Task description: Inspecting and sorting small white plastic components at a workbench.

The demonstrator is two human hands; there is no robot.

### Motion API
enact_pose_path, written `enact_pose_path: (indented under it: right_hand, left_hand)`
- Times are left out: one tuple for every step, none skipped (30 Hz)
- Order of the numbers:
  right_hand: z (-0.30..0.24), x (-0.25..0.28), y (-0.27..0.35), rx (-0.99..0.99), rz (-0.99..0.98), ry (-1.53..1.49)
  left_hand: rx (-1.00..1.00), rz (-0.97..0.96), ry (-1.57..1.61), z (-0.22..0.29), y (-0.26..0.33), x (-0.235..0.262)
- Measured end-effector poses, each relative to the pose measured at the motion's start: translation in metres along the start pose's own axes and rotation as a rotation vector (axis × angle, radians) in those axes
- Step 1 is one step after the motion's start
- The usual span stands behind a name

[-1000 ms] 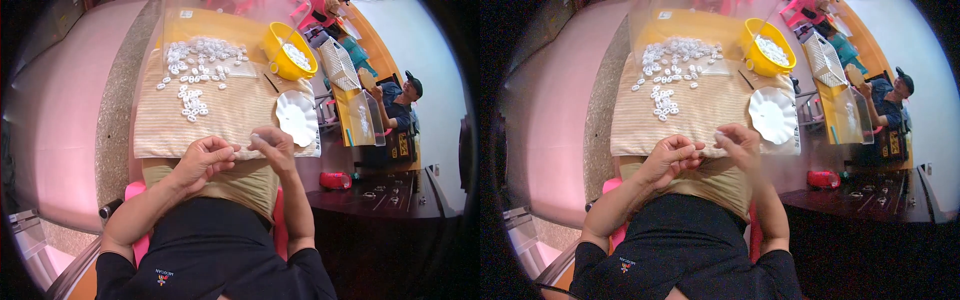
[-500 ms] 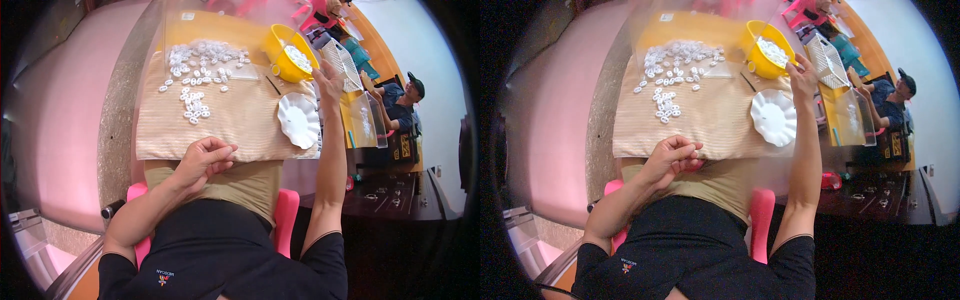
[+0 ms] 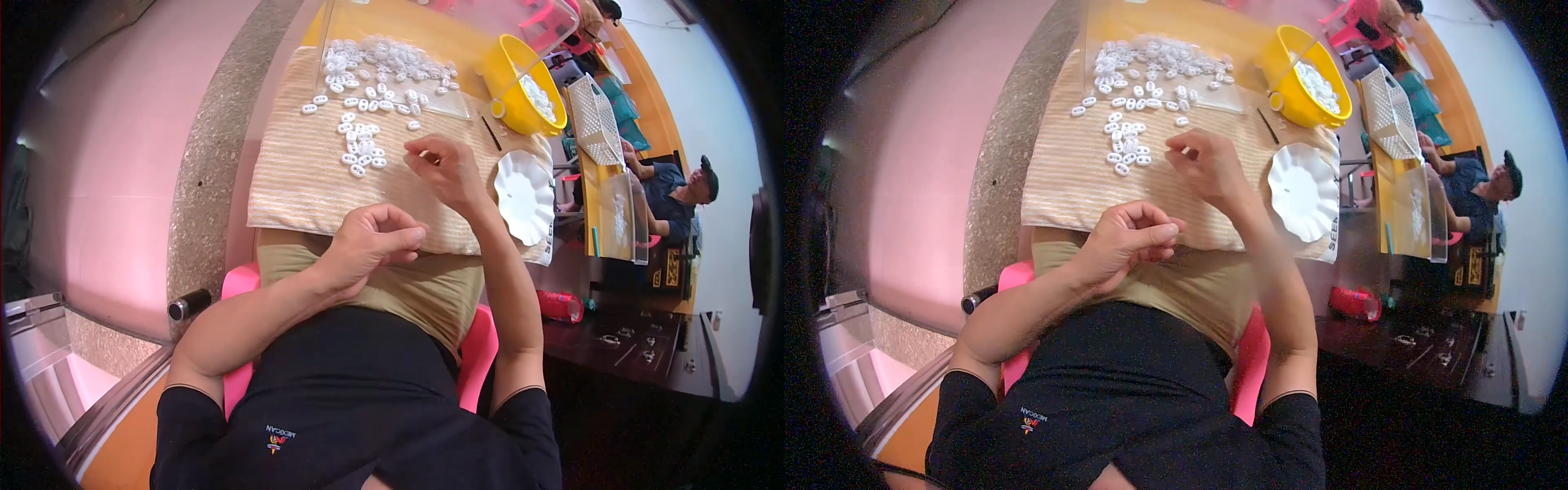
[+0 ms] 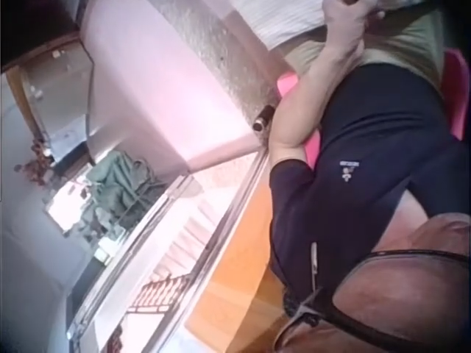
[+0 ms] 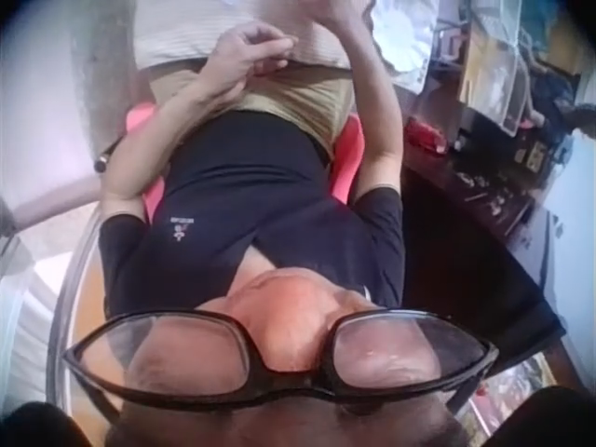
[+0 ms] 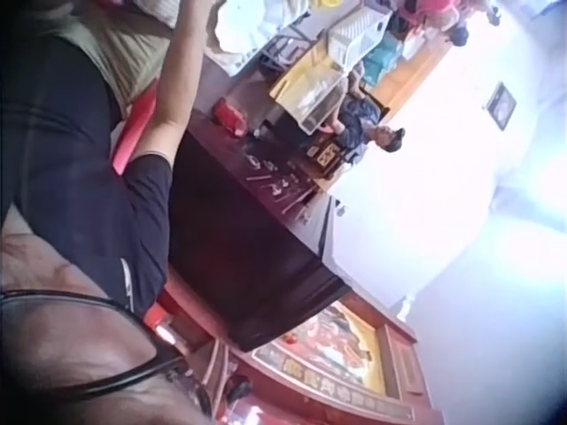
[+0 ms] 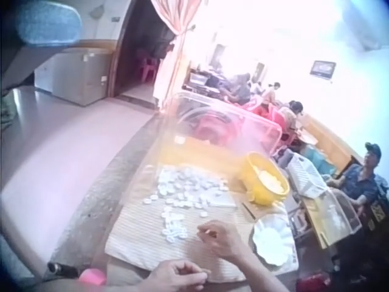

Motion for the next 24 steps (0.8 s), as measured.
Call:
enact_pose_path:
  right_hand:
    - [-0.003, -0.009, -0.004, 0.022, -0.030, 0.037]
    - [-0.004, -0.014, -0.007, 0.043, -0.032, 0.022]
    - [-0.005, -0.017, -0.010, 0.039, -0.034, 0.024]
    - [-0.010, -0.019, -0.012, 0.084, -0.036, 0.053]
    - [-0.015, -0.021, -0.013, 0.129, -0.038, 0.083]
    - [-0.019, -0.023, -0.015, 0.129, -0.043, 0.081]
    - [-0.024, -0.028, -0.016, 0.117, -0.073, 0.163]
    - [-0.025, -0.033, -0.018, 0.105, -0.102, 0.246]
    - [-0.024, -0.035, -0.018, 0.105, -0.104, 0.246]
    - [-0.023, -0.038, -0.019, 0.105, -0.100, 0.275]
    - [-0.022, -0.039, -0.019, 0.105, -0.094, 0.304]
    - [-0.023, -0.039, -0.019, 0.107, -0.096, 0.303]
    - [-0.020, -0.040, -0.020, 0.077, -0.105, 0.279]
    - [-0.018, -0.040, -0.020, 0.048, -0.114, 0.256]
    - [-0.018, -0.039, -0.019, 0.050, -0.114, 0.256]
    - [-0.014, -0.039, -0.019, 0.016, -0.126, 0.237]
    - [-0.011, -0.038, -0.018, -0.018, -0.138, 0.218]
    - [-0.012, -0.036, -0.017, -0.015, -0.138, 0.219]
    - [-0.009, -0.036, -0.017, -0.072, -0.172, 0.193]
    - [-0.005, -0.037, -0.016, -0.129, -0.206, 0.166]
    - [-0.005, -0.035, -0.015, -0.127, -0.206, 0.167]
    - [-0.004, -0.034, -0.015, -0.148, -0.209, 0.168]
    - [-0.002, -0.033, -0.015, -0.170, -0.213, 0.168]
    - [-0.002, -0.031, -0.015, -0.170, -0.213, 0.168]
  left_hand:
    - [-0.001, 0.005, 0.003, 0.000, 0.001, 0.001]
    - [-0.003, 0.012, 0.005, 0.001, 0.001, 0.001]
    - [0.000, 0.014, 0.008, 0.001, 0.002, 0.001]
    - [0.002, 0.013, 0.011, 0.001, 0.002, 0.000]
    - [-0.003, 0.011, 0.012, 0.001, 0.002, -0.001]
    - [-0.011, 0.015, 0.013, 0.002, 0.002, 0.000]
    - [-0.011, 0.019, 0.017, 0.002, 0.002, 0.001]
    - [-0.020, 0.011, 0.023, 0.003, 0.002, 0.001]
    - [-0.029, 0.000, 0.027, 0.004, 0.001, 0.000]
    - [-0.030, 0.001, 0.028, 0.004, 0.001, 0.000]
    - [-0.032, 0.005, 0.028, 0.004, 0.001, 0.000]
    - [-0.035, 0.010, 0.028, 0.005, 0.001, 0.001]
    - [-0.036, 0.011, 0.029, 0.005, 0.001, 0.001]
    - [-0.038, 0.014, 0.033, 0.004, 0.000, 0.001]
    - [-0.040, 0.015, 0.037, 0.004, 0.000, 0.001]
    - [-0.043, 0.016, 0.036, 0.005, 0.000, 0.001]
    - [-0.042, 0.014, 0.032, 0.005, 0.001, 0.001]
    - [-0.042, 0.013, 0.028, 0.005, 0.001, 0.001]
    - [-0.044, 0.013, 0.027, 0.005, 0.001, 0.001]
    - [-0.044, 0.019, 0.027, 0.005, 0.001, 0.001]
    - [-0.043, 0.024, 0.027, 0.005, 0.001, 0.001]
    - [-0.045, 0.024, 0.026, 0.006, 0.001, 0.002]
    - [-0.045, 0.020, 0.028, 0.006, 0.001, 0.001]
    - [-0.044, 0.015, 0.031, 0.005, 0.001, 0.001]
Point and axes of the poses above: each hand's wrist, its own y-axis away from the middle knuckle, its own x-axis out of the back of the hand, z = x × y, the point moved 10 cm from there along -y, towards the middle knuckle, and after that the axes turned 4 degrees about -z, right-handed, at the moved point
